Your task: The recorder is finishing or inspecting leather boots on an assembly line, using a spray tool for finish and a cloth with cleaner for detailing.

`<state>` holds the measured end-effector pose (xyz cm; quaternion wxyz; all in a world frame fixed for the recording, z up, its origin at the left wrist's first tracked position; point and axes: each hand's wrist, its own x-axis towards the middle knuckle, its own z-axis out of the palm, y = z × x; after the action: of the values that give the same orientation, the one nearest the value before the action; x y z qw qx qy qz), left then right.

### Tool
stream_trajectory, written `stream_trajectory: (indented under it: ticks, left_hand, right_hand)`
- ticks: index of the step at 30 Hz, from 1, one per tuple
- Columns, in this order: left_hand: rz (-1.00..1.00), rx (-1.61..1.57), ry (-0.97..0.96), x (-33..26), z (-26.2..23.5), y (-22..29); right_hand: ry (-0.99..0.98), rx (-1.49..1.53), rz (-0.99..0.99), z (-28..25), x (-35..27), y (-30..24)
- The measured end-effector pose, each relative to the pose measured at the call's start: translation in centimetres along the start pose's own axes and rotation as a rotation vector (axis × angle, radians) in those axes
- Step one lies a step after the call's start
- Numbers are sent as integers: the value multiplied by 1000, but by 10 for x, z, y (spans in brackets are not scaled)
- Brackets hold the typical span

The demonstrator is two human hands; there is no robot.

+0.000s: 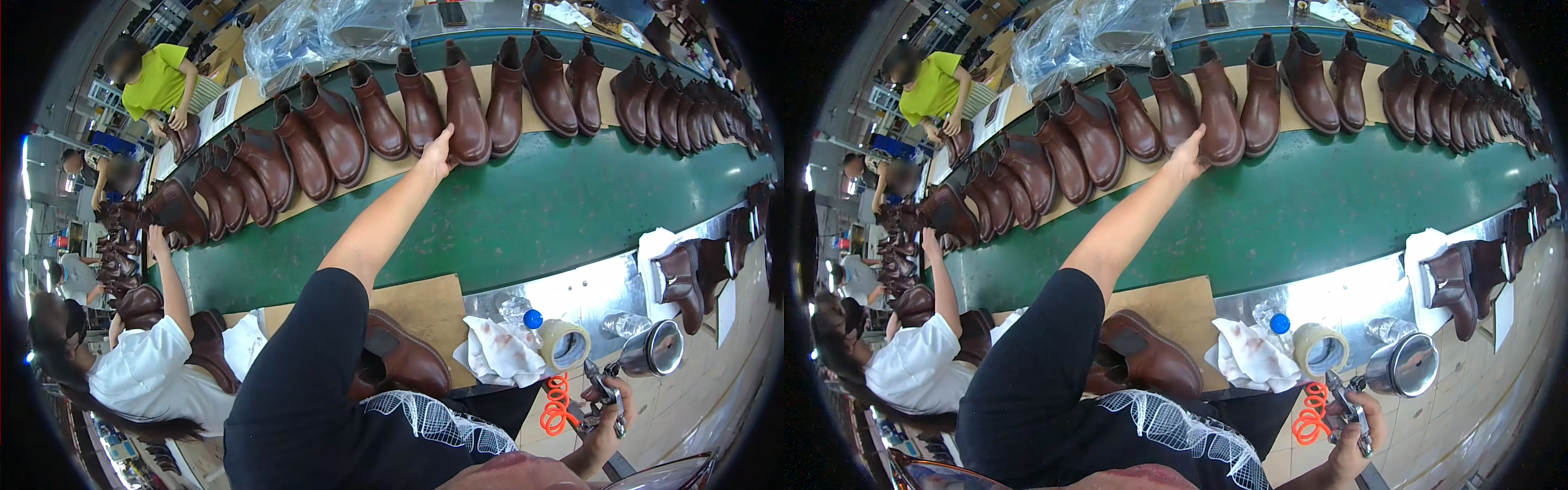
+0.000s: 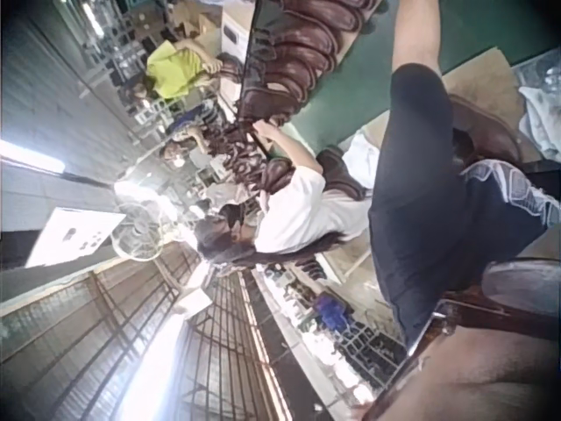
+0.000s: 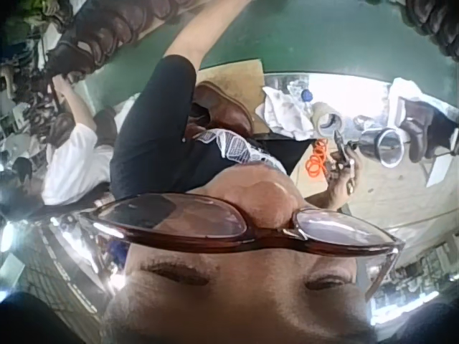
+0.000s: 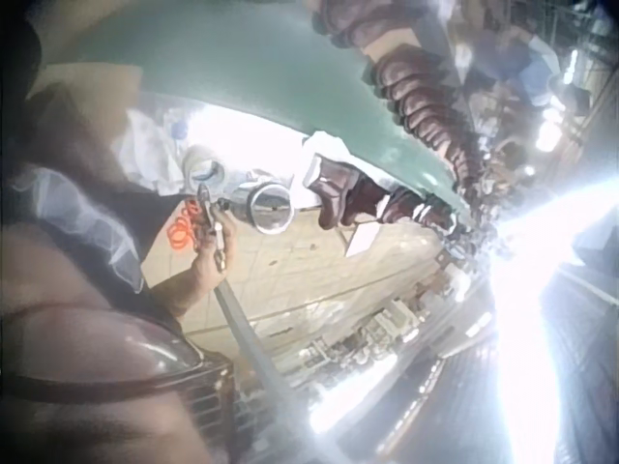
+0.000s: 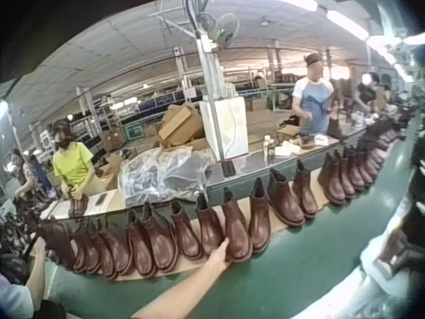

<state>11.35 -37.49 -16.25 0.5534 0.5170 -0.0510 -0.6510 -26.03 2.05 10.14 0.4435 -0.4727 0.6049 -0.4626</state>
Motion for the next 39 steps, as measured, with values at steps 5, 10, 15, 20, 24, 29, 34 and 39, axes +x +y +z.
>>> stream_trajectory:
  ticks: [5,10,15,20,24,29,34,39]
  left_hand:
    - [26,-22,77,-6,-10,2]
    - [-92,-5,103,-22,-30,-14]
    - [60,-149,297,-13,-50,28]
    - [-66,-252,256,-15,-10,44]
    - [50,-176,90,7,-28,65]
    - [39,-84,95,-32,-31,93]
    - [270,31,-168,-199,-18,126]
    - [173,-463,-770,-366,-28,148]
  right_hand:
    - [-2,5,-16,3,7,-2]
    - [-36,-102,-51,1,3,-4]
    - [-45,-85,-64,5,1,-7]
    - [14,-116,-56,9,-6,0]
    - [-11,-128,-73,20,-6,-14]
    - [-43,-130,-126,12,-21,-24]
    - [-68,-22,-200,-1,-51,-24]
    - [-155,33,-260,-3,-80,-39]
